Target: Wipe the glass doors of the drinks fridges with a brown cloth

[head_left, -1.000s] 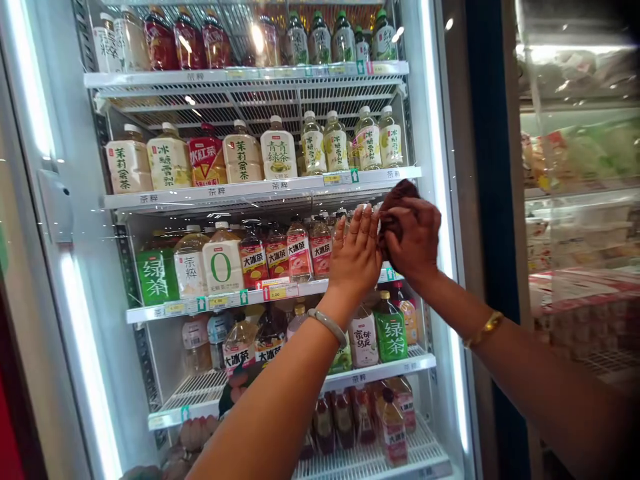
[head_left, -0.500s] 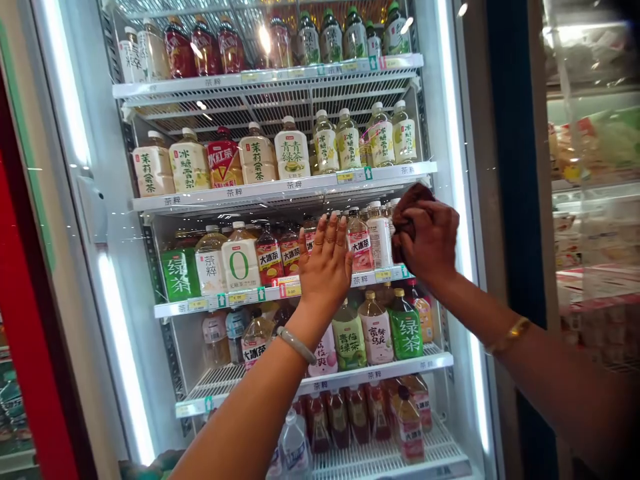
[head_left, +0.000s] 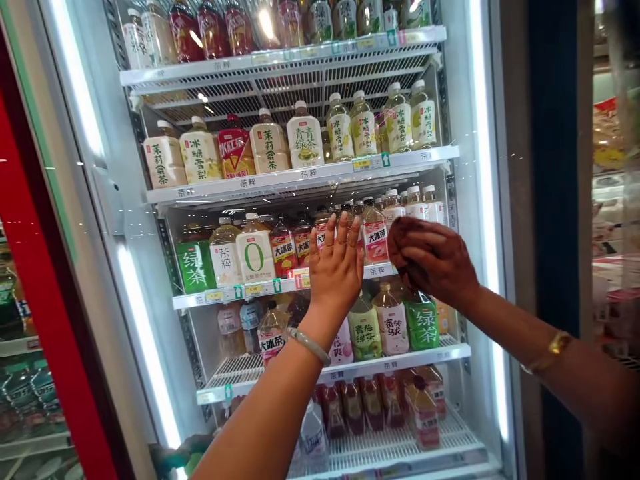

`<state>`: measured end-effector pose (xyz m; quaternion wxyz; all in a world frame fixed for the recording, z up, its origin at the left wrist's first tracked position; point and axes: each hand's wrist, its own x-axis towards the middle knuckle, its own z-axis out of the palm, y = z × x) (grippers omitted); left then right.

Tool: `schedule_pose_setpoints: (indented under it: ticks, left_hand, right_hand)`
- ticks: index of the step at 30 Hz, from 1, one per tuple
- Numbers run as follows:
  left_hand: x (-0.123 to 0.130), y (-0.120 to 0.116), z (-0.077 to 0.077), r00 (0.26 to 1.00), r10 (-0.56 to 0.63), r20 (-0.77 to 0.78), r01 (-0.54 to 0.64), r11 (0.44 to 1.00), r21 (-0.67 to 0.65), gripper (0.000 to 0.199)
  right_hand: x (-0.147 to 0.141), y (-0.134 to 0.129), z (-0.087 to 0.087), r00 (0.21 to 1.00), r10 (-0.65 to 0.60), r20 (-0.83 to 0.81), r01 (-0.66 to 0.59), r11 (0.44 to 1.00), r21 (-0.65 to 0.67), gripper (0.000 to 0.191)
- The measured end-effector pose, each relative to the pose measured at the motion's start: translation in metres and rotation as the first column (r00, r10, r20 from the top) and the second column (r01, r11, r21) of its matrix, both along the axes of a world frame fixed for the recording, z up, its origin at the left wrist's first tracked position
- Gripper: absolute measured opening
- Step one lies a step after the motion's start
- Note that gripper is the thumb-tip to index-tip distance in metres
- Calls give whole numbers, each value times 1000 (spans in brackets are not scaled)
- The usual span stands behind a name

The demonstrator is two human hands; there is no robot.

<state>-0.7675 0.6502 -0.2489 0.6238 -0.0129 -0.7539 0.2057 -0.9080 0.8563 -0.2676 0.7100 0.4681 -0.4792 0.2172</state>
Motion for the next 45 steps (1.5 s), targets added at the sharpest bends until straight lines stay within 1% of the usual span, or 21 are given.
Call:
schedule_pose_setpoints:
  ticks: [3,5,6,7,9,13,15,16,18,20,22,24,26,30,32,33,35,38,40,42,45]
  left_hand:
    - [-2,2,-1,1000,5,-6,-5,1000,15,66]
    - [-2,2,-2,1000,2,1,-2,1000,16,65]
    - [-2,1,-3,1000,4,3,-4,1000,13,64]
    - [-2,0,-4,1000,9,3,-9,1000,10,63]
    - [-1,-1,-8,1000,21,-10,-21,1000,3,62]
    - [2,-4,-17,999,13,-31,-13,1000,1,68]
    - [3,-3,-19,1000,1,-24,0,1000,26,71]
    - [3,-2,-19,1000,-8,-21,9,999,42,71]
    - [3,0,-19,1000,-28,-13,29,997,70,71]
    - [3,2,-21,999,-34,-24,36,995,96,70]
    - [4,2,-28,999,-29,-45,34,993,116,69]
    - [7,1,-40,998,-22,-67,30,992,126,70]
    - [12,-2,-57,998,-3,-69,13,990,138,71]
    - [26,-9,-96,998,51,-43,-45,990,131,72]
    - [31,-11,-114,998,51,-44,-46,993,107,72]
    - [33,-12,-121,998,50,-44,-46,994,102,73]
    - [36,-12,-132,997,55,-45,-50,992,116,73]
    - [38,-12,-141,998,48,-46,-41,990,132,71]
    - [41,-14,-144,999,14,-47,-8,992,123,68]
    - [44,-18,-148,999,-12,-52,18,993,115,67]
    - [50,-22,-152,999,-12,-48,18,990,136,68]
  right_hand:
    - [21,-39,35,978,18,210,28,976,-216,30]
    - [43,-70,49,960,59,274,12,968,-252,32]
    - [52,-82,51,958,62,278,8,970,-245,31]
    - [60,-89,48,959,65,276,-1,974,-226,31]
    - [67,-91,33,969,62,241,-18,984,-178,30]
    - [48,-54,-14,997,56,55,-54,998,-23,31]
    - [34,-36,-22,999,32,5,-32,999,36,29]
    - [30,-31,-21,1000,12,10,-12,999,34,28]
    - [31,-34,-8,995,-23,93,26,999,-31,25]
    - [43,-49,8,973,-18,231,45,993,-111,27]
    - [62,-69,14,944,24,330,27,988,-149,31]
    - [80,-83,0,941,47,335,-3,992,-130,31]
    - [89,-84,-31,959,57,278,-34,996,-86,28]
    - [77,-56,-107,979,79,189,-81,997,2,32]
    - [65,-42,-127,977,62,203,-58,998,-24,32]
    - [62,-39,-130,972,61,228,-51,997,-51,32]
    - [63,-43,-121,948,91,306,-53,990,-130,33]
    - [85,-71,-96,886,207,415,-91,955,-282,33]
    - [105,-92,-90,866,247,435,-146,957,-252,30]
    - [120,-102,-100,878,253,406,-205,966,-158,28]
    - [120,-95,-138,904,246,350,-228,969,-93,26]
